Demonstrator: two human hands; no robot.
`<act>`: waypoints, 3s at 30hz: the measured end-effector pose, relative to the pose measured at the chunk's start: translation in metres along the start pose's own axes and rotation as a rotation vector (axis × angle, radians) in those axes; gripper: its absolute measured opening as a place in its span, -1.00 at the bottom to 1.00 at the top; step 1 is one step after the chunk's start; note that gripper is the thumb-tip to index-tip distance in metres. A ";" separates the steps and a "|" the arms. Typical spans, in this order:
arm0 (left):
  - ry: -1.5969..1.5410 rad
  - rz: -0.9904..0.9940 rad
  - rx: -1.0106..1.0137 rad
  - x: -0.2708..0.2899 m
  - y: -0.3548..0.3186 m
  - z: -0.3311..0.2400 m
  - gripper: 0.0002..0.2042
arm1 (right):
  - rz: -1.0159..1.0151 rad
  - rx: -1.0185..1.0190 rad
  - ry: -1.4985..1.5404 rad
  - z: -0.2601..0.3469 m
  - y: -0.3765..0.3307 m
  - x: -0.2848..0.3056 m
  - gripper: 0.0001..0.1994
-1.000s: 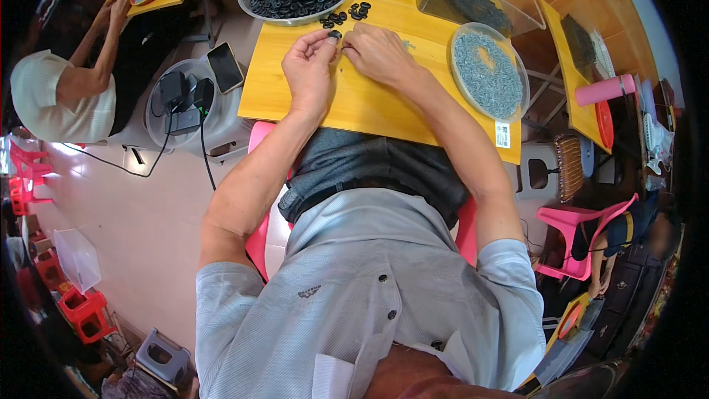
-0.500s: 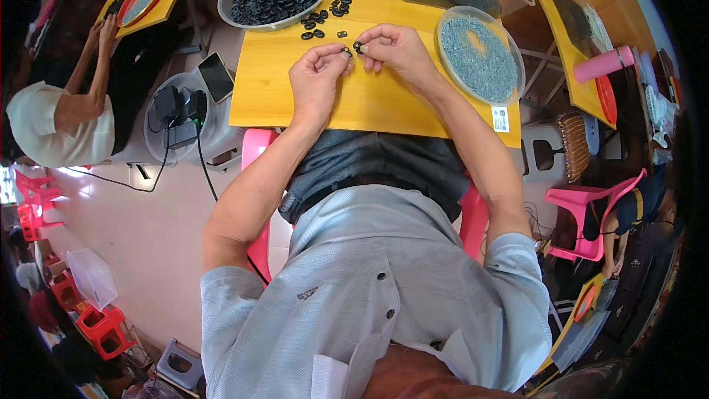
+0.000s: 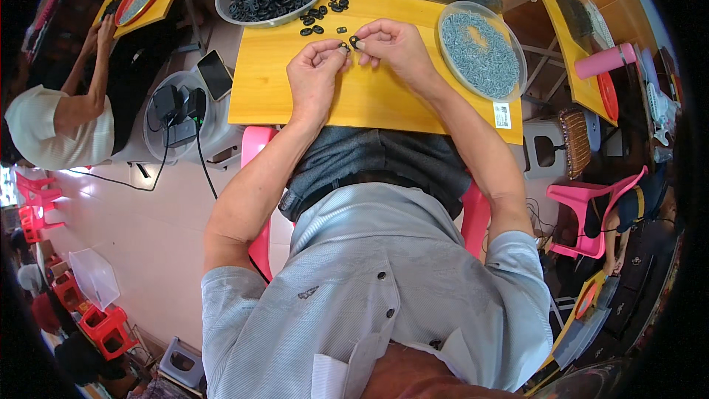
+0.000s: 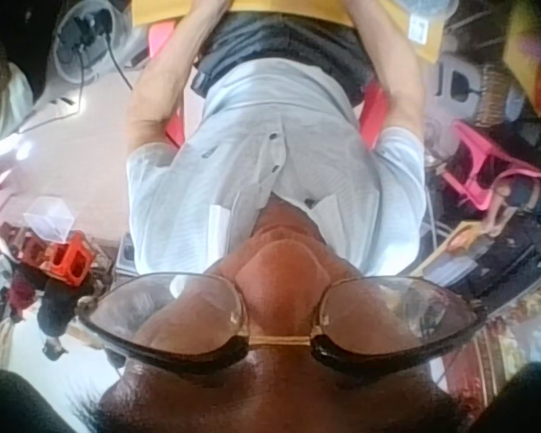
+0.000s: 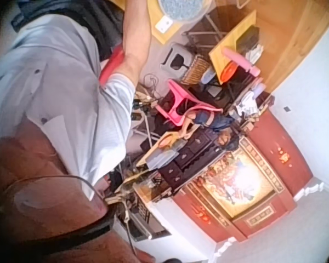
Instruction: The person assembles plastic clips by picking up small pins from a dish and inserting them into the holes of black plastic components by hand.
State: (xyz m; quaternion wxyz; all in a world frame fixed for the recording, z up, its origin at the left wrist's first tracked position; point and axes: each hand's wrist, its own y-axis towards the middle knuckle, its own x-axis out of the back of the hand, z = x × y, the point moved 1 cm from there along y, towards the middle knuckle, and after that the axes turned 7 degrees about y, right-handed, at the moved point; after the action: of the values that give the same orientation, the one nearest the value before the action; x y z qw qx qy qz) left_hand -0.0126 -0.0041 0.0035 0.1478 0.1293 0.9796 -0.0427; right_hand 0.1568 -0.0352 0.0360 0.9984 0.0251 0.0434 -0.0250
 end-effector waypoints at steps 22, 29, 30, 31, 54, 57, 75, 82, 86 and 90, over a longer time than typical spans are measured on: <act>-0.001 0.023 0.077 0.001 0.002 -0.003 -0.83 | -0.013 -0.003 -0.019 -0.005 -0.002 -0.005 -0.84; -0.045 0.029 0.105 0.002 0.002 -0.003 -0.83 | -0.013 0.001 -0.038 -0.002 -0.003 -0.005 -0.85; -0.053 0.033 0.105 0.002 0.002 -0.002 -0.83 | -0.012 0.010 -0.045 -0.002 -0.003 -0.006 -0.86; -0.052 0.033 0.105 0.003 0.002 -0.002 -0.83 | -0.011 0.010 -0.044 -0.002 -0.003 -0.006 -0.86; 0.954 0.209 -0.565 0.002 -0.001 -0.018 -0.66 | 0.049 -0.081 -0.167 0.011 -0.002 0.000 -0.88; 1.023 0.206 -0.670 0.002 0.001 -0.015 -0.69 | 0.017 -0.015 -0.190 0.002 -0.002 -0.005 -0.91; 1.098 0.220 -0.768 0.011 0.000 -0.009 -0.78 | -0.008 -0.057 -0.132 -0.005 -0.004 -0.011 -0.91; 1.003 0.221 -0.845 0.007 -0.002 -0.011 -0.81 | 0.026 -0.061 -0.218 0.000 -0.004 -0.009 -0.91; 0.988 0.216 -0.834 0.007 0.000 -0.009 -0.78 | 0.005 -0.075 -0.219 -0.002 -0.005 -0.005 -0.92; 0.952 0.282 -0.702 0.011 0.003 -0.006 -0.76 | 0.103 -0.176 -0.314 0.022 0.001 -0.005 -0.92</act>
State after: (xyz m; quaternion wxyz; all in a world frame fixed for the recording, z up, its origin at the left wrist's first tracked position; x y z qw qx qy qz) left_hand -0.0236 0.0019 0.0054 -0.2685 0.2063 0.8671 0.3654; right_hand 0.1539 -0.0355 0.0581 0.9912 -0.0646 -0.1125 0.0265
